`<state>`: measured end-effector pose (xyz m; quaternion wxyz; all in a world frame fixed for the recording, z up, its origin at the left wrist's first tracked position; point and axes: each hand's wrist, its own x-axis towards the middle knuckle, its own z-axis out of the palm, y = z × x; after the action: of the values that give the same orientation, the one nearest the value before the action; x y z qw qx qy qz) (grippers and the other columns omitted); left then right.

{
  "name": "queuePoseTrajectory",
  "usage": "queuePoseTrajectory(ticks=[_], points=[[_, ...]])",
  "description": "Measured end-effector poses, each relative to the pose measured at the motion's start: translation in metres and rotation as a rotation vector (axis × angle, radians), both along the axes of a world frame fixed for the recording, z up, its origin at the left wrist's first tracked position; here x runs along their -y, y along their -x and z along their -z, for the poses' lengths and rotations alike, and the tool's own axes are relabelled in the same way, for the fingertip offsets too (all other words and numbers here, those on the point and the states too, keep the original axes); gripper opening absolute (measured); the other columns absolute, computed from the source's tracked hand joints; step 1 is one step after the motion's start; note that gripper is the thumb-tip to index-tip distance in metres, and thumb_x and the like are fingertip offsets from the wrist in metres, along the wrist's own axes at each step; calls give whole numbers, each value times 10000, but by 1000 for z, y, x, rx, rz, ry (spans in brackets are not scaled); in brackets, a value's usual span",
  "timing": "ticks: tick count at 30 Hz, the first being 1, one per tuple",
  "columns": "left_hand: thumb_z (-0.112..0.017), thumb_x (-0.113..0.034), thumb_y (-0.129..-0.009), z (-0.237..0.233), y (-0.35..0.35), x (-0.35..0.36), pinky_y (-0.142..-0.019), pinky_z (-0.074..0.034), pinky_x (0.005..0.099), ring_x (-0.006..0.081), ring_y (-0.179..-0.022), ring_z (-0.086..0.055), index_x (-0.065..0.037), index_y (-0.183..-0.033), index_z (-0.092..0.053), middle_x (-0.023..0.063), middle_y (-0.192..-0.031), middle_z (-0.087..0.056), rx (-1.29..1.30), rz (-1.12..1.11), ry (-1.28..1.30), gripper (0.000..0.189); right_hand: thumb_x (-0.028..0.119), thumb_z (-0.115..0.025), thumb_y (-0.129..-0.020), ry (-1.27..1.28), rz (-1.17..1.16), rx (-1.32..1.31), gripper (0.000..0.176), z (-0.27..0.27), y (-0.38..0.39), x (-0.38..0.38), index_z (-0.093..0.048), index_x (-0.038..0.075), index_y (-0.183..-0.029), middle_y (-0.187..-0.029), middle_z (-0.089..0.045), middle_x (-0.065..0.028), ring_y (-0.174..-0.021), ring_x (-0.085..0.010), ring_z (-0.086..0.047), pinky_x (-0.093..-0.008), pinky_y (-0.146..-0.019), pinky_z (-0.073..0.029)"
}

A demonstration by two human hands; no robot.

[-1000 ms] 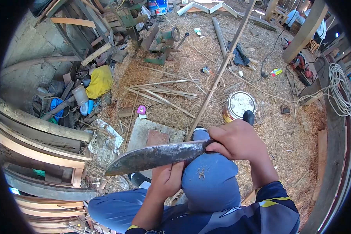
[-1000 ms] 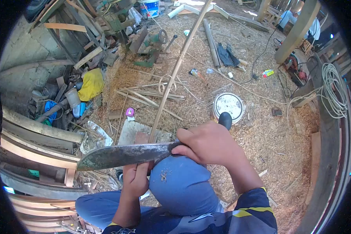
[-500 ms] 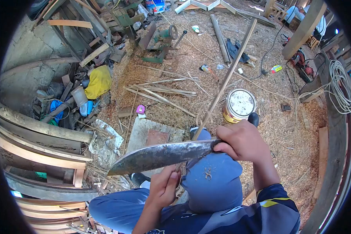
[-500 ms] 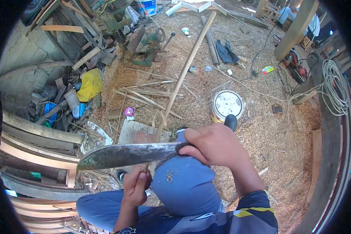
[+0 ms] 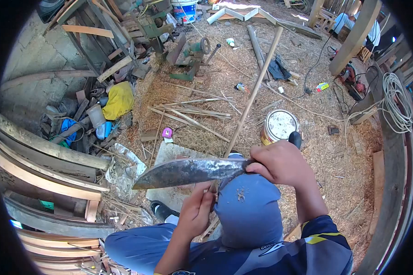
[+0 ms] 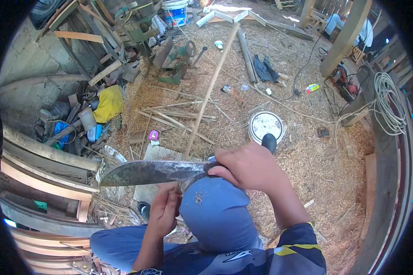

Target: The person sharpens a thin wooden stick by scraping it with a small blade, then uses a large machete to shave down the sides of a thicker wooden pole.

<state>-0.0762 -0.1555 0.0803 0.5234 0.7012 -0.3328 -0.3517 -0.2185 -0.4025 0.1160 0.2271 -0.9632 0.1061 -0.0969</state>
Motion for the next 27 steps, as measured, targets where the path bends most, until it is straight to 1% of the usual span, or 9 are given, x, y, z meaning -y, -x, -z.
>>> queuePoseTrajectory(ticks=[2, 3, 6, 9, 15, 18, 21, 24, 27], points=[[-472, -286, -1121, -1, -10, 11, -555, -363, 268, 82, -614, -457, -32, -1044, -628, -6, -763, -556, 119, 46, 11, 308, 525, -587, -1003, 29, -16, 19, 457, -3, -3, 0, -594, 100, -835, -648, -645, -129, -659, -367, -683, -468, -584, -520], [-469, -246, -1114, -16, -10, 19, -587, -390, 291, 95, -655, -485, -9, -972, -627, 13, -752, -564, 238, 41, 20, 318, 529, -586, -1004, 41, -23, 26, 463, -4, -4, 0, -594, 99, -831, -642, -641, -131, -656, -369, -683, -470, -583, -521], [-478, -203, -1098, -17, -13, 25, -613, -422, 316, 120, -674, -514, 13, -935, -640, 32, -733, -571, 224, 51, -48, 315, 533, -587, -1002, 82, -52, 31, 467, -5, -9, 1, -599, 99, -831, -644, -639, -134, -669, -368, -688, -473, -589, -523], [-508, -192, -1068, -23, -10, 30, -800, -490, 457, 428, -875, -652, 15, -997, -668, 219, -897, -676, 235, 55, -66, 271, 540, -584, -1000, 94, -41, -30, 469, -11, -9, -1, -600, 102, -835, -641, -635, -137, -676, -368, -691, -476, -593, -525], [-534, -185, -1055, -15, -10, 22, -802, -502, 459, 417, -887, -673, 2, -1050, -695, 208, -921, -700, 262, 69, -62, 247, 550, -573, -1001, 67, -68, 34, 473, -9, -9, -1, -596, 103, -849, -632, -625, -135, -676, -368, -691, -479, -592, -523], [-545, -184, -1053, -12, -10, 22, -779, -512, 467, 415, -853, -681, 2, -1072, -706, 201, -905, -706, 412, 61, 44, 247, 538, -576, -1003, 53, -61, -6, 463, -11, -8, -1, -590, 99, -860, -634, -626, -131, -673, -365, -690, -475, -589, -522], [-528, -158, -1057, -5, -4, 16, -675, -487, 378, 248, -701, -632, 34, -982, -669, 124, -770, -657, 468, 21, 78, 250, 534, -578, -1003, 69, -56, 4, 455, -11, -6, 0, -586, 100, -866, -638, -628, -128, -669, -361, -687, -472, -584, -521], [-535, -143, -1049, -4, 2, 10, -669, -513, 456, 409, -714, -660, -3, -1039, -675, 175, -803, -668, 413, -21, 29, 198, 524, -581, -1004, 34, -35, -2, 440, -7, -3, 1, -590, 102, -879, -651, -637, -129, -671, -367, -686, -478, -589, -517], [-526, -129, -1051, 3, -3, -18, -606, -505, 414, 361, -630, -651, -18, -1047, -640, 139, -755, -643, 282, 93, -116, 159, 509, -587, -1004, -40, 2, -24, 424, 0, 5, 5, -599, 103, -883, -666, -645, -134, -680, -374, -683, -485, -600, -511]])
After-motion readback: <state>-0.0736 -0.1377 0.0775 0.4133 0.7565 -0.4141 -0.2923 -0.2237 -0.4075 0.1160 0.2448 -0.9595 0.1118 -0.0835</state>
